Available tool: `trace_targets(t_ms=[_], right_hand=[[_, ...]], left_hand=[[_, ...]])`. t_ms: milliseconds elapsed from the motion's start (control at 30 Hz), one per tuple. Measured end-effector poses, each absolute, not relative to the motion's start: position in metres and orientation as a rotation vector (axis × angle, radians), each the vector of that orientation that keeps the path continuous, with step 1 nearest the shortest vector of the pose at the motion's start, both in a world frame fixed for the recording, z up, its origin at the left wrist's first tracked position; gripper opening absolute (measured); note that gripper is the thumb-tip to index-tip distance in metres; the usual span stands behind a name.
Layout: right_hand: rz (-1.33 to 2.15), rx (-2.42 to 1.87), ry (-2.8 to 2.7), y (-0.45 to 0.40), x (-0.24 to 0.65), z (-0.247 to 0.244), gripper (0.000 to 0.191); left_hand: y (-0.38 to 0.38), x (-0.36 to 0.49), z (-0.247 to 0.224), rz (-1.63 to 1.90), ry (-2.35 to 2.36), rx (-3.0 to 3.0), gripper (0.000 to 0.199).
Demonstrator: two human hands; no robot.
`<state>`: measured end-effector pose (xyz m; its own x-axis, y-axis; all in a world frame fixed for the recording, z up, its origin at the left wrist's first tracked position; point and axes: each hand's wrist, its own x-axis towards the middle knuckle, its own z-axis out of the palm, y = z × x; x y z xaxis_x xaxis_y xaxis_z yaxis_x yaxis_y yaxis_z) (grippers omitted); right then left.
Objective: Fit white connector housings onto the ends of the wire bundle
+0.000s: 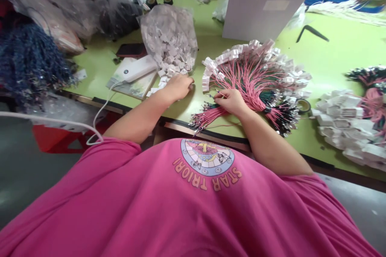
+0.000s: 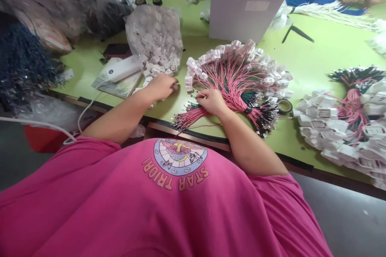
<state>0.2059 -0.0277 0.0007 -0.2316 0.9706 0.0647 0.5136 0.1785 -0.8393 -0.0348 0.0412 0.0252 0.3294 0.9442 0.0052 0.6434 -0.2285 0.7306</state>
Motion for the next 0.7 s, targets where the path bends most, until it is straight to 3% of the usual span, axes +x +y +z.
trace_targets(t_ms=[167, 300, 533, 700], right_hand=[[0.924, -1.372, -1.799, -0.031, 0.206, 0.002, 0.016], [0.808, -1.408, -1.846, -0.034, 0.206, 0.004, 0.017], [0.928, -1.320, -1.718, -0.037, 0.208, 0.017, 0.021], [0.839, -1.356, -1.669, -0.039, 0.208, 0.018, 0.020]], left_hand=[[0.022, -0.020, 0.037, 0.870, 1.226, 1.725, 0.039], [0.008, -0.005, 0.043, 0.920, 1.077, 1.442, 0.036], [-0.001, 0.015, 0.020, 0.847, 0.871, 1.413, 0.033], [-0.002, 0.013, 0.013, 0.750, 0.834, 1.356, 0.050]])
